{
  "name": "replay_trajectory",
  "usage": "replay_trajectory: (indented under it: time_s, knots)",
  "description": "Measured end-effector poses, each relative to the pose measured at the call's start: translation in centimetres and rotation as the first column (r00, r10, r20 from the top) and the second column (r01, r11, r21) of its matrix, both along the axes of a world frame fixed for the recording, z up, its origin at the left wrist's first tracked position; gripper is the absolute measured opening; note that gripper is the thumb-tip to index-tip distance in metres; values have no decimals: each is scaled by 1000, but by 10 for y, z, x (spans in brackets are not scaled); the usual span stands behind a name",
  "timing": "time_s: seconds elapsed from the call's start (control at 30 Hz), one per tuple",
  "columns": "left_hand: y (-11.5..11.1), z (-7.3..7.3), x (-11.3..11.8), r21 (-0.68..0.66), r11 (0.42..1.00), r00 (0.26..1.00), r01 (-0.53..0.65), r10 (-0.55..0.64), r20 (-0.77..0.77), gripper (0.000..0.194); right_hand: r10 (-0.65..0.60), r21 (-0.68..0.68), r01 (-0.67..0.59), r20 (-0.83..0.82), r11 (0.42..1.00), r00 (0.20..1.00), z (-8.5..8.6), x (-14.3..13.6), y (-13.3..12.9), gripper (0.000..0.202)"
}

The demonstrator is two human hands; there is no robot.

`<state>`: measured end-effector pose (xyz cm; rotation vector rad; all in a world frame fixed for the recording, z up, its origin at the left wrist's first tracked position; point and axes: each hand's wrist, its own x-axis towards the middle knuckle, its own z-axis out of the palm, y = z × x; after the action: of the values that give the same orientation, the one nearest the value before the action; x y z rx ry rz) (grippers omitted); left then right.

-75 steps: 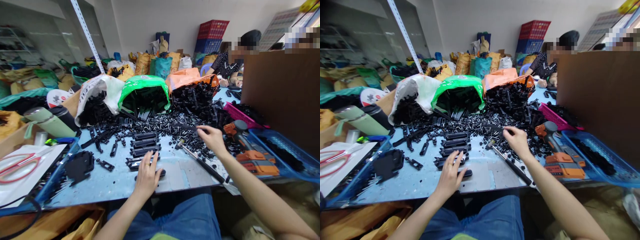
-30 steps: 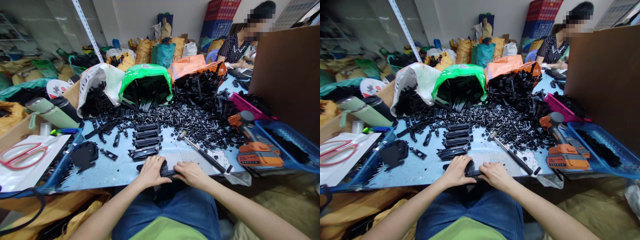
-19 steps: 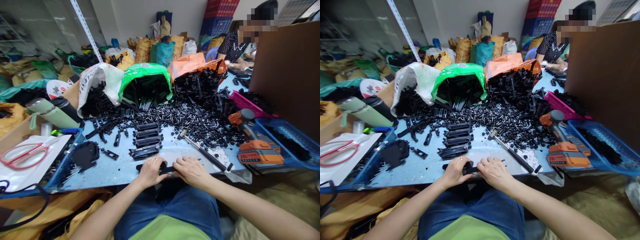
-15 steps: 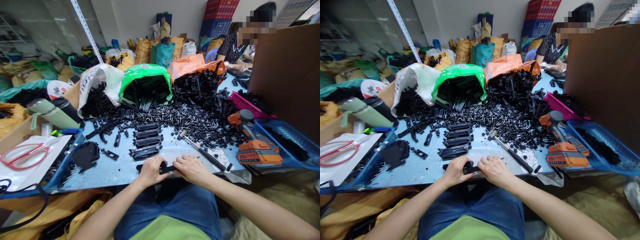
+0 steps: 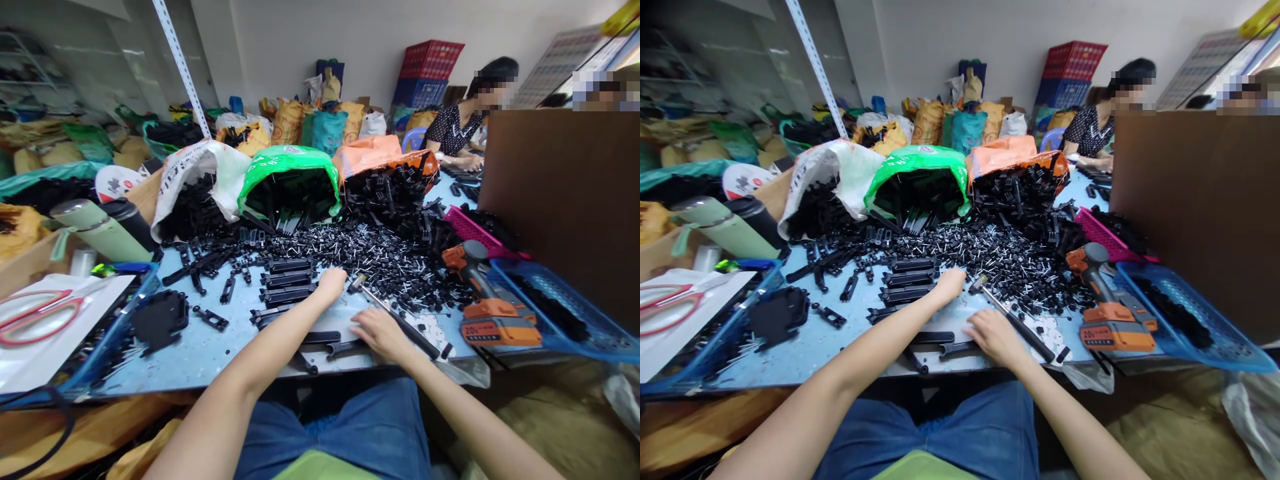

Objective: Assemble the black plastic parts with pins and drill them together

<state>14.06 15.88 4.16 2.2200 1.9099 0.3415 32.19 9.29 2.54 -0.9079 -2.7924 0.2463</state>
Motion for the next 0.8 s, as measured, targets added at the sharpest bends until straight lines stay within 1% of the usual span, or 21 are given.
replay_trajectory:
  time_s: [0.07, 0.13, 0.23, 0.33, 0.4, 0.47, 0.57, 0.63, 0.67, 0.73, 0.8]
  knots:
    - [-11, 0, -7, 39, 999, 1000, -23, 23, 5, 17, -128, 90, 125, 31, 988, 991, 2, -12, 24, 29]
    - [-33, 5, -20, 89, 995, 999, -44, 44, 12, 20, -221, 151, 206, 94, 967, 971, 2, -30, 52, 26]
    - [-80, 14, -49, 159, 983, 995, -94, 89, 35, 23, -255, 163, 230, 152, 959, 955, -5, -59, 85, 22]
    - [-130, 14, -81, 230, 959, 979, -166, 132, 154, 21, -257, 142, 234, 179, 962, 950, -14, -80, 101, 20]
    - [-159, 8, -97, 218, 957, 967, -192, 146, 211, 19, -253, 133, 230, 193, 964, 948, -19, -87, 104, 20]
    - [-178, 0, -107, 173, 965, 966, -195, 159, 205, 19, -240, 126, 218, 195, 968, 951, -18, -87, 104, 18]
    - [-191, -8, -107, 133, 972, 977, -195, 181, 112, 18, -216, 118, 198, 163, 973, 963, -10, -82, 97, 21]
    - [-192, -8, -102, 138, 971, 980, -198, 197, 15, 18, -209, 121, 194, 125, 973, 970, -1, -76, 89, 22]
    - [-191, -6, -99, 144, 971, 980, -189, 195, -33, 18, -201, 117, 191, 78, 974, 976, 3, -73, 84, 22]
    - [-189, -1, -93, 154, 979, 981, -131, 150, -122, 18, -163, 82, 170, -85, 982, 983, 11, -66, 72, 22]
    - [-188, 2, -89, 151, 986, 980, -63, 90, -178, 18, -114, 26, 126, -279, 992, 954, 17, -59, 59, 20]
